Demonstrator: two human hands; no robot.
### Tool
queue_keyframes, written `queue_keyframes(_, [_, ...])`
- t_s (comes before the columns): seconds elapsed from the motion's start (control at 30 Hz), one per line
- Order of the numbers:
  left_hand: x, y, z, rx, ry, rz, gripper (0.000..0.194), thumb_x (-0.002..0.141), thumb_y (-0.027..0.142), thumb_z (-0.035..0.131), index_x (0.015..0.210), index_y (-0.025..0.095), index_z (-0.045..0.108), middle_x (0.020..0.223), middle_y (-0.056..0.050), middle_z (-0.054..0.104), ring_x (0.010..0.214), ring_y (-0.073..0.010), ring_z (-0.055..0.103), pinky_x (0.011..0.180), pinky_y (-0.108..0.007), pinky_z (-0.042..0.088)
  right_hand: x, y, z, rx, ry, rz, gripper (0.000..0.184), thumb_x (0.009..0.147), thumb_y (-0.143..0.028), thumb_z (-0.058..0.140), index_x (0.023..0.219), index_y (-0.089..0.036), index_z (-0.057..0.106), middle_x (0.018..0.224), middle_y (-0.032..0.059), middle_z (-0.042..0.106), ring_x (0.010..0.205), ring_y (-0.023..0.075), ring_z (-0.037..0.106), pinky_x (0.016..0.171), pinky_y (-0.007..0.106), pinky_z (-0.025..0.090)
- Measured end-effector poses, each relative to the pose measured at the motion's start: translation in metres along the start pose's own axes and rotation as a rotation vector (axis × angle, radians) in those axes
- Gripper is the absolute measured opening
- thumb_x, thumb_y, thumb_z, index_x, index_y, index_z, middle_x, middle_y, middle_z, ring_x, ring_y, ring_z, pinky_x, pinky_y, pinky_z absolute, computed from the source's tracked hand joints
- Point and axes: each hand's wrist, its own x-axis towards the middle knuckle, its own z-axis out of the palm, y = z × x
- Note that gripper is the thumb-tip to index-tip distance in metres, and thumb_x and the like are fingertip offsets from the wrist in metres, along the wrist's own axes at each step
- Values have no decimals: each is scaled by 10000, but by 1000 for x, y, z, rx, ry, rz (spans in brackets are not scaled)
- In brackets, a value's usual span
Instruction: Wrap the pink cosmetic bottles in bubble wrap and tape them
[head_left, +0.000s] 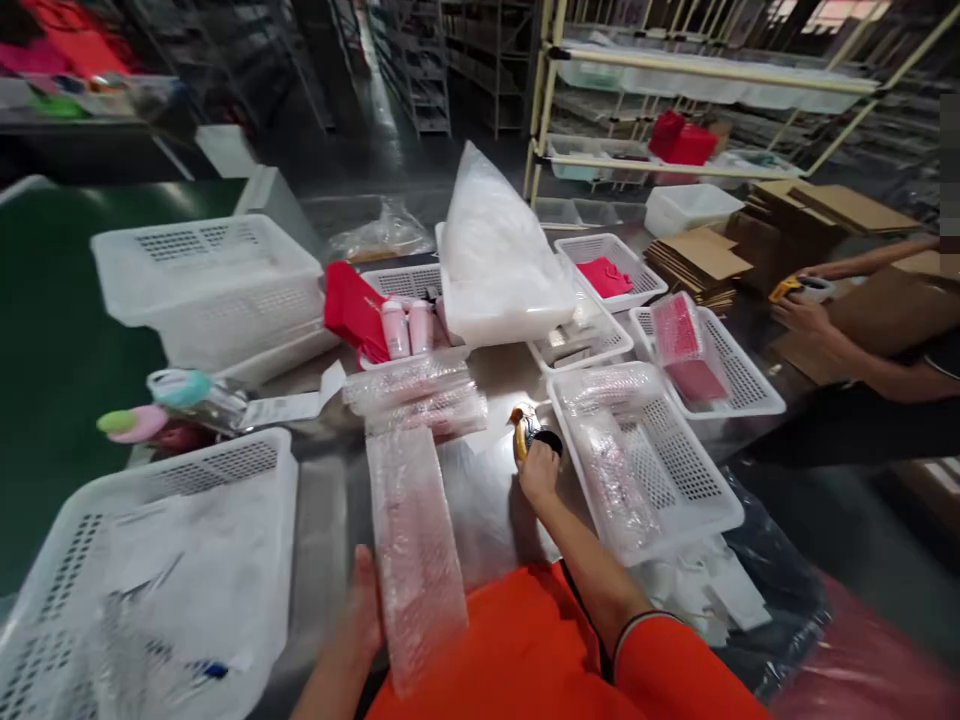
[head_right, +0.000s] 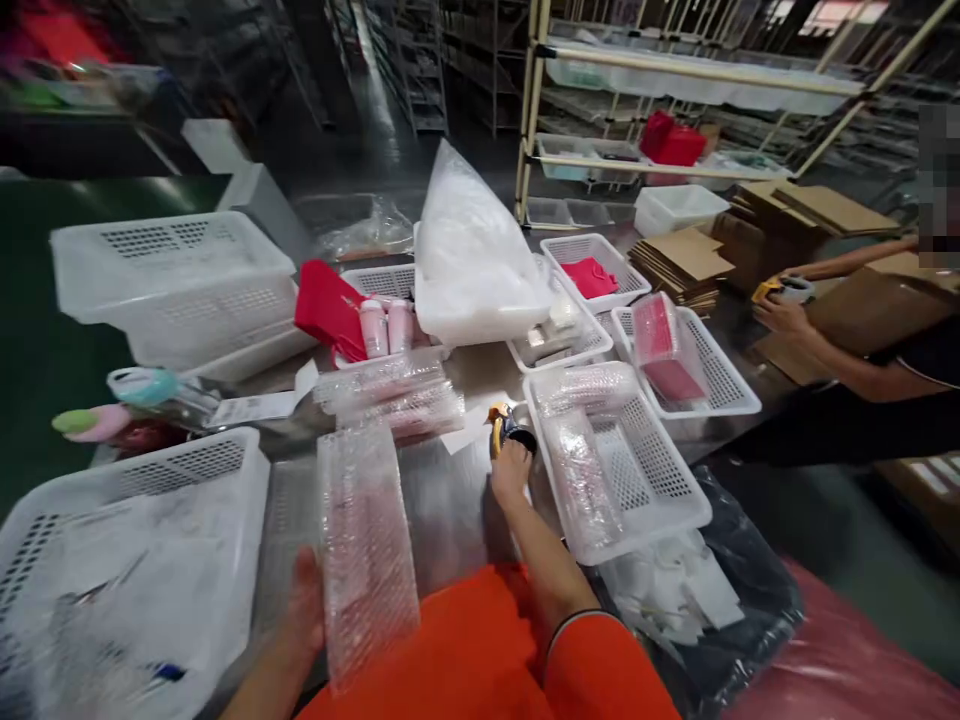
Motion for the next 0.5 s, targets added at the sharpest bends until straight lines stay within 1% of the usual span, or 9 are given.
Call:
queue_keyframes(0.07, [8,3,17,1,75,1,567,407,566,935,810,205,767,785,-61,801,781,-290,770,791,-396,638,-15,-12,-6,327,-40,-26,565,924,-331,630,1420,-110,470,1413,220,559,1341,320,501,1108,462,395])
queue_keyframes(0.1, [12,4,26,11,121,25,503,415,480,936,800,203,768,787,-52,806,756,-274,767,781,-378,640,-27,-20,-9,581,-128,-60,660,894,-412,681,1446,-140,443,1414,198,557,1325,313,518,1085,464,431])
queue_keyframes(0.17, [19,3,45,58,194,71,416,398,369,909,746,195,762,742,-37,799,701,-258,756,772,-368,643,-57,-37,-18,1062,-414,-149,865,782,-584,777,1461,-188,416,1376,157,578,1273,303,567,1045,460,486])
queue_keyframes(0.2, [21,1,55,97,210,88,396,383,360,898,710,191,752,708,-34,788,691,-264,752,779,-377,643,-72,-43,-24,1205,-530,-176,980,688,-632,838,1459,-204,410,1360,140,584,1263,303,576,1050,461,490])
queue_keyframes(0.23, [22,-2,64,145,213,102,387,373,373,893,678,189,741,681,-36,777,702,-279,753,793,-390,642,-86,-48,-31,1294,-589,-180,1077,598,-637,893,1459,-217,401,1360,127,582,1267,304,572,1072,467,480])
queue_keyframes(0.27, [22,-4,74,204,200,108,390,371,397,893,657,187,731,667,-44,769,731,-301,757,815,-409,637,-97,-49,-40,1342,-599,-164,1157,521,-607,940,1464,-228,388,1365,116,578,1277,306,562,1101,475,460])
queue_keyframes(0.37, [22,-15,105,396,96,65,479,421,513,894,718,165,750,749,-105,784,909,-377,754,922,-476,603,-114,-39,-73,1380,-467,-81,1295,423,-495,997,1503,-246,326,1374,97,573,1301,306,539,1148,486,419])
queue_keyframes(0.43, [24,-24,128,520,-37,0,608,502,609,872,879,141,781,900,-148,799,1090,-413,707,1020,-516,550,-115,-19,-98,1389,-419,-67,1323,414,-485,995,1518,-236,309,1366,104,582,1293,312,548,1140,485,427])
queue_keyframes(0.5, [30,-36,151,629,-195,-10,746,564,683,843,1078,148,769,1079,-162,783,1273,-424,607,1108,-531,483,-111,8,-127,1378,-390,-79,1306,422,-487,990,1515,-221,327,1373,120,581,1288,327,557,1133,491,434])
